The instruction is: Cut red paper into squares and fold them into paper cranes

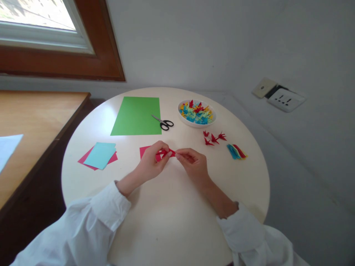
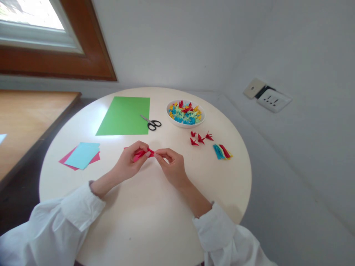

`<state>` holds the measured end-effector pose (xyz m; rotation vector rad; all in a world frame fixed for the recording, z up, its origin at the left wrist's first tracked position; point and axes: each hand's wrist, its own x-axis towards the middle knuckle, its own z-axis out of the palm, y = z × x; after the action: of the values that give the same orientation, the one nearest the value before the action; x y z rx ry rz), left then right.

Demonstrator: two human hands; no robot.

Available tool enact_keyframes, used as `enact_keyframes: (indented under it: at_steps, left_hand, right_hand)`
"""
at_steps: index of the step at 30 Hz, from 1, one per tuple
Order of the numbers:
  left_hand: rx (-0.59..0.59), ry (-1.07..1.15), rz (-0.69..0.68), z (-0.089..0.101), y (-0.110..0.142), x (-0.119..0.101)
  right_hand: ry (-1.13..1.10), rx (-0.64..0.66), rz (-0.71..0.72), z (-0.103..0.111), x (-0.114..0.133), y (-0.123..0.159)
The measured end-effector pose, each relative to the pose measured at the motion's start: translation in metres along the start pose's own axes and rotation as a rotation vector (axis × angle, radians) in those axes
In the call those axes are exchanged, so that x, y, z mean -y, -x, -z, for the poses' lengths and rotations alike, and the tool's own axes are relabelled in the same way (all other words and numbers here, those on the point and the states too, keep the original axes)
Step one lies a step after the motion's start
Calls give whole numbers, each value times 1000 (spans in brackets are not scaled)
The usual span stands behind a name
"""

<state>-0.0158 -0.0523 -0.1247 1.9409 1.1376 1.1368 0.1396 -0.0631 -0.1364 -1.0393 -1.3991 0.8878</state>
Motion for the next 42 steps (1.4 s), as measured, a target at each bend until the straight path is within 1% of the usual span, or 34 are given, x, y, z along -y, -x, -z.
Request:
enact_keyframes:
  at_steps: [7,16,23,30,35,42]
  left_hand:
    - [-10,70,23,0,-1,-1]
    - [-4,171,104,-4,-1,0]
    - [-10,160,105,-6,0,2]
    - [12,155,115,-7,1,4]
    - [11,167,131,-7,2,5]
    - [-4,181,124,-7,0,5]
  right_hand:
    - [-50,-12,-64,-2,2,2]
    - [-26,-29,-74,-2,3,2]
    - [-47,-25,-89,-2,4,2]
    - [-50,-23,-107,-3,5,1]
    - [-52,-36,-130,-4,6,2]
    - [-70,-17,-181,-3,3,1]
